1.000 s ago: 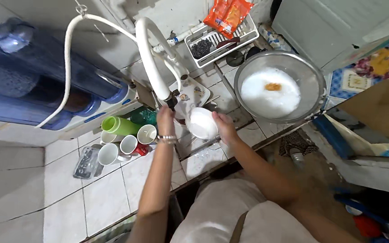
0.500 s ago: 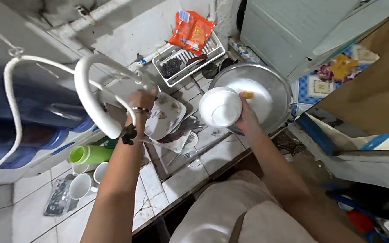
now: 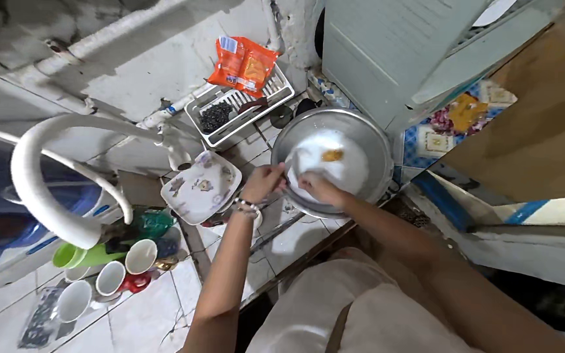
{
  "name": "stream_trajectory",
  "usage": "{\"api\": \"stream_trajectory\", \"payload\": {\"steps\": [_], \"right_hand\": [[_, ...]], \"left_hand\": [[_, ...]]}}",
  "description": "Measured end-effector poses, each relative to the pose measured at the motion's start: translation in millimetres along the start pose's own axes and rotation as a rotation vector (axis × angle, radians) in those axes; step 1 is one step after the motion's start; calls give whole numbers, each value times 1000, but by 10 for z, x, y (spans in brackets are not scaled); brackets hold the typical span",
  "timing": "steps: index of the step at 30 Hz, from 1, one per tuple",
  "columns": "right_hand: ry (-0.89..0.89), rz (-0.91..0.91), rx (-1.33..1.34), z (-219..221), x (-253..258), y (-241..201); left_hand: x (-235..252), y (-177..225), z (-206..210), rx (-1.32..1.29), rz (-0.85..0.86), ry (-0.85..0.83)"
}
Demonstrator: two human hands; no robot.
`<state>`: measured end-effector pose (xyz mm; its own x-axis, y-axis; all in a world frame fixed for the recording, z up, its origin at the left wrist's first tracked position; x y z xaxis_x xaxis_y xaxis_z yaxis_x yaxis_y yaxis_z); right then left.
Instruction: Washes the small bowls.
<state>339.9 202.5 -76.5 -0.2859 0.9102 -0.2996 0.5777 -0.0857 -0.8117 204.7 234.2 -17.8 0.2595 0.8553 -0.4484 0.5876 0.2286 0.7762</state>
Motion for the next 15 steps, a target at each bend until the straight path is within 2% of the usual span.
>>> {"api": "stream_trajectory", "payload": {"steps": [1,3,5,7,8,10,12,13,15], "right_hand": [[-56,-8,-143,18,-23,11],[2,17,-364,-156,-29,107],[139,22,-511,-498,52,208],[85,141,-566,-709,178,480],[54,193,-574,-784,200,578],[27,238,-550,-912,191,612],[19,210,-476,-968,186,662],[33,153,-421,-988,220,765],[51,18,-345,-1034,294,1018]], "left_hand": [[118,72,137,88,-18,-20],[414,107,328,386,-49,-38],[724,183,578,680,-85,-149],[1010,61,854,825,-111,-280],[1179,-100,961,787,-29,-286],[1496,-434,1079,626,214,-173],[1473,-409,1203,569,-42,-318],[1414,-322,1241,564,-100,-356],[1339,-169,1240,568,-27,-383]]}}
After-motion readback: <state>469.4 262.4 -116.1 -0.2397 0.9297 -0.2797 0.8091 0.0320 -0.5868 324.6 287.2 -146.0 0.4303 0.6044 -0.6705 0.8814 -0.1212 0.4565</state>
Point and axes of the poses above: each hand's wrist, its own x-axis towards the middle knuckle, its own z-axis out of the palm, y = z × x, the point moved 10 cm from there along x, towards the middle knuckle, and after that the axes turned 1 degree about -y, right-handed, at the moved point
